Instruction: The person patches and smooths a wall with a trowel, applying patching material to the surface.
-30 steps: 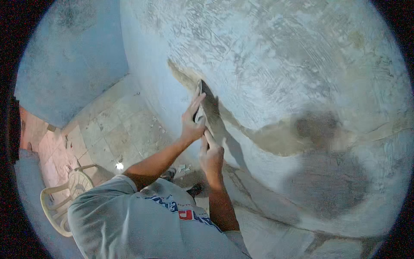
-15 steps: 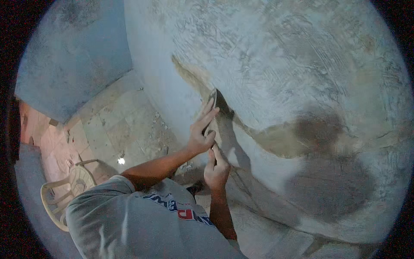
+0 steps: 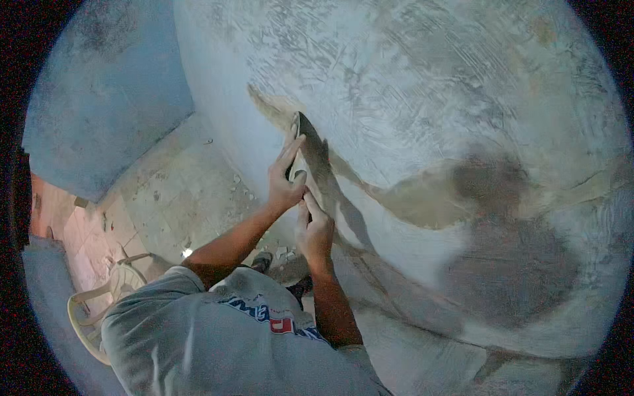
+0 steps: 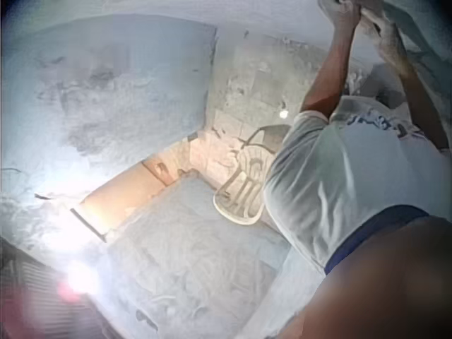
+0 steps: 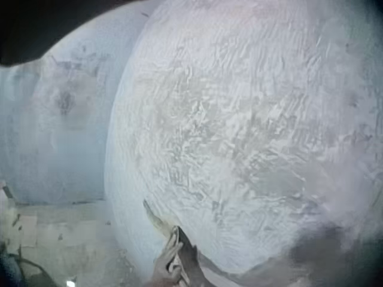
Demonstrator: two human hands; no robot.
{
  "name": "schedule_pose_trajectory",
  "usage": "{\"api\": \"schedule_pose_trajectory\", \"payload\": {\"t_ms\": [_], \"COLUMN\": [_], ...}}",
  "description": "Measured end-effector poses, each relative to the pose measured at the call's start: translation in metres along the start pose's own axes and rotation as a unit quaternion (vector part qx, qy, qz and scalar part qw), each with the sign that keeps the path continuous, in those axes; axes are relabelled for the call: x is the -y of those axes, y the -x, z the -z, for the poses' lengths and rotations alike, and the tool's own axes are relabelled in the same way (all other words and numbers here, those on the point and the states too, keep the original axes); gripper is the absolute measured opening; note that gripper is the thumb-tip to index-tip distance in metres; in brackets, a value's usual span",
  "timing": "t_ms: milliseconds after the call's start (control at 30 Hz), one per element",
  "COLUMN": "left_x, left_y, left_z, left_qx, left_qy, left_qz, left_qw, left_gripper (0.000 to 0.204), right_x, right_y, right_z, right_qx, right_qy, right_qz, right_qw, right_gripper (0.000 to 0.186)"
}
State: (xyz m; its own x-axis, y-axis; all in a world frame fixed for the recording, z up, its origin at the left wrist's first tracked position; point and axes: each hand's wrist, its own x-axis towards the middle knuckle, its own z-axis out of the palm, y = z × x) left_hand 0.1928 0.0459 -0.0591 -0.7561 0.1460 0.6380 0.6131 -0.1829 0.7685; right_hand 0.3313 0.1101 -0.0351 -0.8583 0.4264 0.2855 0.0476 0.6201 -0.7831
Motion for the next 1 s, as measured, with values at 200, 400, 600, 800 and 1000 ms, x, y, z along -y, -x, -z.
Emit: {"api": "schedule_pose_trajectory", "payload": {"t_ms": [200, 400, 600, 800, 1000], "left_x": [-0.031, -0.008, -0.013, -0.015, 0.007], "left_y": [0.025, -0.007, 0.006, -0.003, -0.018], "left_z": [-0.01, 0.003, -0.006, 0.001, 0.008], "left_qx": [0.043, -0.012, -0.012, -0.014, -0.021], "left_qy": [-0.055, -0.034, -0.019, -0.018, -0.012], "left_qz": [0.047, 0.049, 0.011, 0.046, 0.024], "left_qw": [0.996, 0.998, 1.0, 0.999, 0.999], "left_gripper": [0.076, 0.072, 0.074, 0.074, 0.075], "right_x": [-0.001, 0.004, 0.007, 0.006, 0.004], "right_y": [0.027, -0.006, 0.004, -0.003, -0.007], "right_z": [0.015, -0.001, 0.01, 0.005, -0.006], "right_qx": [-0.035, 0.003, -0.013, 0.003, -0.005], "right_qy": [-0.033, -0.021, -0.007, -0.023, -0.046], "right_qz": [0.018, -0.027, 0.014, 0.0, -0.015], "right_qw": [0.999, 0.999, 1.0, 1.0, 0.999], "right_gripper": [0.035, 0.034, 0.032, 0.035, 0.034]}}
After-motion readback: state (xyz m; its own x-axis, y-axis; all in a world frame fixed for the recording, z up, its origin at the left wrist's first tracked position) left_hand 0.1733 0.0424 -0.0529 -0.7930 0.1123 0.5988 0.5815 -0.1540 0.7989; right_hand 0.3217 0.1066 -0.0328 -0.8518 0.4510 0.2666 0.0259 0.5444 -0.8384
